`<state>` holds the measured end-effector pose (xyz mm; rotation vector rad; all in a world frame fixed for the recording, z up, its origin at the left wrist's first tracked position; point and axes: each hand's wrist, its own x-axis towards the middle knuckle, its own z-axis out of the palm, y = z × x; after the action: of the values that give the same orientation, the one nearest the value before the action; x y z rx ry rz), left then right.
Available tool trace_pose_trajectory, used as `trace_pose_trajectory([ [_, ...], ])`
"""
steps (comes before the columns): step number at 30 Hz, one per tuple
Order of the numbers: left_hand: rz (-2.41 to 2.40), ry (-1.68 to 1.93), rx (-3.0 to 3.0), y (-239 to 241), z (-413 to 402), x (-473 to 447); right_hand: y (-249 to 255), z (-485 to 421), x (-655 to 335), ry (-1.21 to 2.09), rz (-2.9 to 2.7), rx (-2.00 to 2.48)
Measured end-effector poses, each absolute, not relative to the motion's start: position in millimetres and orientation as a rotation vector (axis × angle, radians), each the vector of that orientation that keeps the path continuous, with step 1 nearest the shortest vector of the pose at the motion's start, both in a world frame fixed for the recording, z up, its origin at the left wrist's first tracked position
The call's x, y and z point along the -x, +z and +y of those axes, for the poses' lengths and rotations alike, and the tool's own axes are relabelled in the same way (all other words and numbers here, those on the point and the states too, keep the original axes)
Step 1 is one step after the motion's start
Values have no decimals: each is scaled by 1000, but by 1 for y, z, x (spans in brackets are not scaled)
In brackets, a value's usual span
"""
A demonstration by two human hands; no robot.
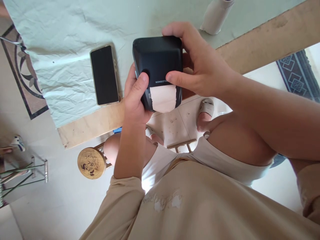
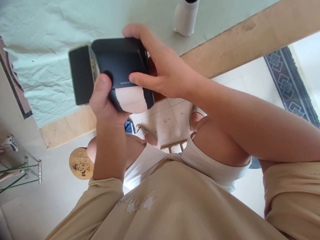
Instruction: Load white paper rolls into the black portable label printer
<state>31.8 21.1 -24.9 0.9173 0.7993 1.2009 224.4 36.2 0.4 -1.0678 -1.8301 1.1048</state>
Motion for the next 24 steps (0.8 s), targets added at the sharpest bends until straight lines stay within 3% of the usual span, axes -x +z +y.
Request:
trace_pose_trajectory([
  [10,656,1167,-827,-9,18,-39,4,35,-228,1033,-1929,1105],
  [16,798,1186,-826,-13,20,-40,5,33,-230,669,-2055,1081],
  [24,824,1336,-849,-25,23,-33,7,39,-234,727,-2169,819],
])
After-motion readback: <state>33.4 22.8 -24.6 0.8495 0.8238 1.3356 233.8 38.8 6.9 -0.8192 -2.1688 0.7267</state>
